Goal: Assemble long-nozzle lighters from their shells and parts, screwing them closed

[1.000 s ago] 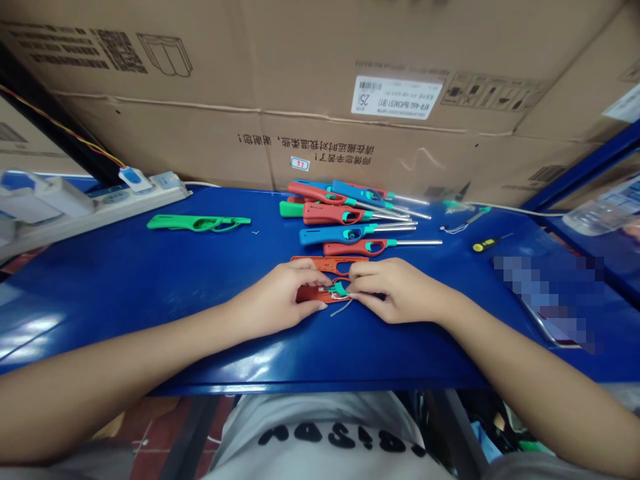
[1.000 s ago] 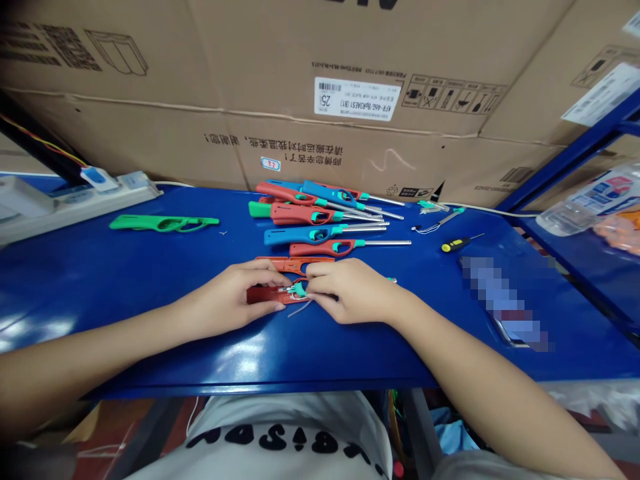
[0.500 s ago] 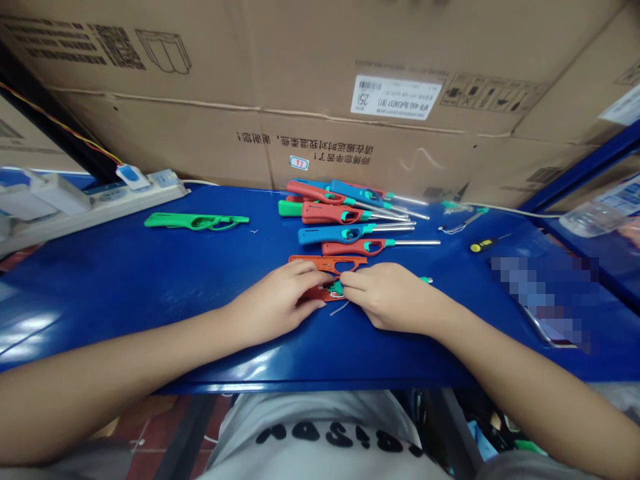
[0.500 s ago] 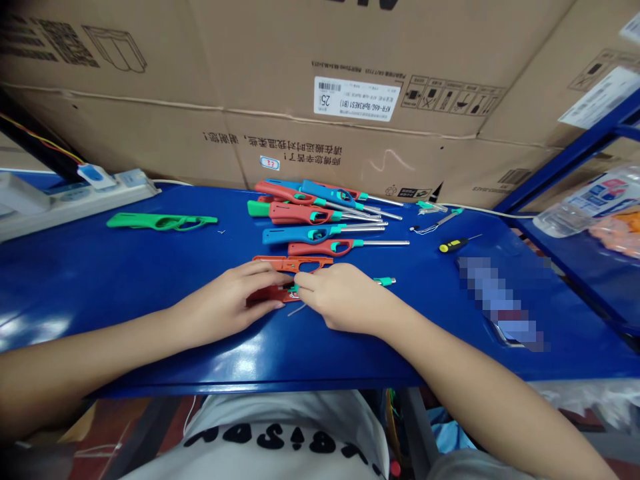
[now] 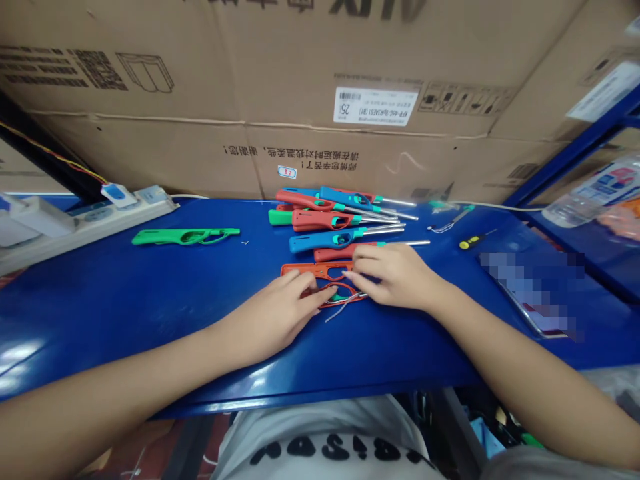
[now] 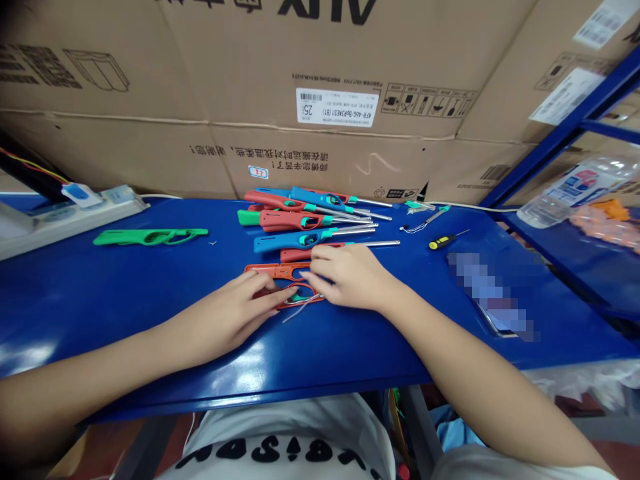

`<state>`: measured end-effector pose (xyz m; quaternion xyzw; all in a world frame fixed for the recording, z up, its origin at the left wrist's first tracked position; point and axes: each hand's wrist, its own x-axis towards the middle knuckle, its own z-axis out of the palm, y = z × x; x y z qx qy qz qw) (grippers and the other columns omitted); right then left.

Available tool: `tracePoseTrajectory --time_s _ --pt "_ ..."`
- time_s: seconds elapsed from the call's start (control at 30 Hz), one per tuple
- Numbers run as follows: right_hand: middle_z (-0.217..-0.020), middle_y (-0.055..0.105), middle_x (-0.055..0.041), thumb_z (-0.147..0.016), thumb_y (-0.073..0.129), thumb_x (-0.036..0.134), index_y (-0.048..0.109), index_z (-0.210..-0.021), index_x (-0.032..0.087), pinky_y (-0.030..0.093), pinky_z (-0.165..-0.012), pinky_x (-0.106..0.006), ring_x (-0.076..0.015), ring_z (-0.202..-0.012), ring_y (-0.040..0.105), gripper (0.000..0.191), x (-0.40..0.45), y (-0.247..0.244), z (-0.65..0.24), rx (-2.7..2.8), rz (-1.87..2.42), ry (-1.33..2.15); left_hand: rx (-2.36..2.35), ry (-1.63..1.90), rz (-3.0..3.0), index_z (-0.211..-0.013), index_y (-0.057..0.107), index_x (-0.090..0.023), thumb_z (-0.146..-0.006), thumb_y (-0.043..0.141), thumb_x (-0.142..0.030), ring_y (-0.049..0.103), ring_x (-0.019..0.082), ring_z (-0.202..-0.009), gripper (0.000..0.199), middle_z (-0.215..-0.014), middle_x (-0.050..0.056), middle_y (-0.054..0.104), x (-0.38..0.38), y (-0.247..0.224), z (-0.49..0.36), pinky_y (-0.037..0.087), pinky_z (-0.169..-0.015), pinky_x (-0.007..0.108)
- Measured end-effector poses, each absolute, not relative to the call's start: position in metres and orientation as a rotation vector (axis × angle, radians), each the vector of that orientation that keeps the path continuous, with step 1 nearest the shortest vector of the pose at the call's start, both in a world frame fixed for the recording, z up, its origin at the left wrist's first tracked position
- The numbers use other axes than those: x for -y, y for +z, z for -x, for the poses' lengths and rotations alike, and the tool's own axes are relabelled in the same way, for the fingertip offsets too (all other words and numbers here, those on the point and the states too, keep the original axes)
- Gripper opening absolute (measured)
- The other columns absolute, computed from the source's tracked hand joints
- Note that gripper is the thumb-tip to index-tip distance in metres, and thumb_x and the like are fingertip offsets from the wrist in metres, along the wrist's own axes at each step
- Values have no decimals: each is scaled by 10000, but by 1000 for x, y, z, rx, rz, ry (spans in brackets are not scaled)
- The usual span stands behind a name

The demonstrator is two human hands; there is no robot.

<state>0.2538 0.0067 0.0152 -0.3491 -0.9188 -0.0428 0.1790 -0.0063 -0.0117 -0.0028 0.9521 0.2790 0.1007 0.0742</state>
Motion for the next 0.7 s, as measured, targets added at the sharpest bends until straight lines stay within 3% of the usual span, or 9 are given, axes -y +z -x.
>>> tracePoseTrajectory --time_s 0.1,0.17,0.23,0.4,0.5,0.57,0.63,0.7 --pt "-966 747 -65 -998 501 344 733 -817 188 409 -627 -280 -169 -784 663 333 -18 18 -267 2399 1183 -104 -843 294 -2891 -1441 523 -248 -1049 408 -237 553 236 -967 409 -1101 101 582 12 -4 7 513 -867 387" --pt "-924 761 -59 -957 538 347 753 -1000 209 452 -655 -301 -206 -792 681 260 -30 20 -280 2217 1434 -125 -855 259 -2910 -1457 503 -253 -1042 414 -205 552 236 -977 427 -1119 102 579 12 -3 7 512 -862 379" --pt "-872 762 -72 -902 575 353 706 -1199 192 480 -652 -344 -256 -765 686 362 -43 20 -297 1944 1792 -167 -857 218 -2921 -1465 495 -251 -1036 418 -187 552 238 -977 440 -1113 100 578 13 -2 7 511 -861 380" --pt "-1225 689 -208 -897 501 272 717 -1157 98 504 -927 -541 -391 -1178 608 380 -70 13 -345 1742 2169 -340 -854 213 -2934 -1459 503 -243 -1035 420 -196 570 240 -956 434 -1090 99 586 14 -2 8 520 -836 384" --pt "-1413 589 -196 -947 438 307 621 -1345 117 400 -1044 -664 -412 -1306 511 477 -78 4 -364 1643 2280 -334 -849 227 -2953 -1451 511 -236 -1034 417 -192 584 248 -956 429 -1106 105 597 13 -4 9 533 -818 391" --pt "-1521 502 -157 -986 382 377 553 -1430 151 220 -1111 -767 -423 -1393 416 527 -82 -3 -371 1609 2332 -307 -831 240 -2959 -1443 519 -233 -1045 406 -211 597 247 -948 414 -1105 107 609 12 -4 9 544 -809 398" --pt "-1581 432 -135 -1006 326 445 515 -1468 174 73 -1108 -822 -432 -1443 342 569 -85 -9 -375 1620 2372 -269 -807 268 -2954 -1423 540 -234 -1058 392 -237 616 244 -955 394 -1113 107 627 11 -4 8 556 -814 402" --pt "-1596 409 -133 -1011 289 484 502 -1480 185 16 -1093 -841 -433 -1456 320 595 -87 -13 -377 1671 2399 -227 -780 321 -2952 -1388 571 -225 -1067 381 -261 634 245 -983 375 -1144 110 645 9 -4 8 567 -828 407"
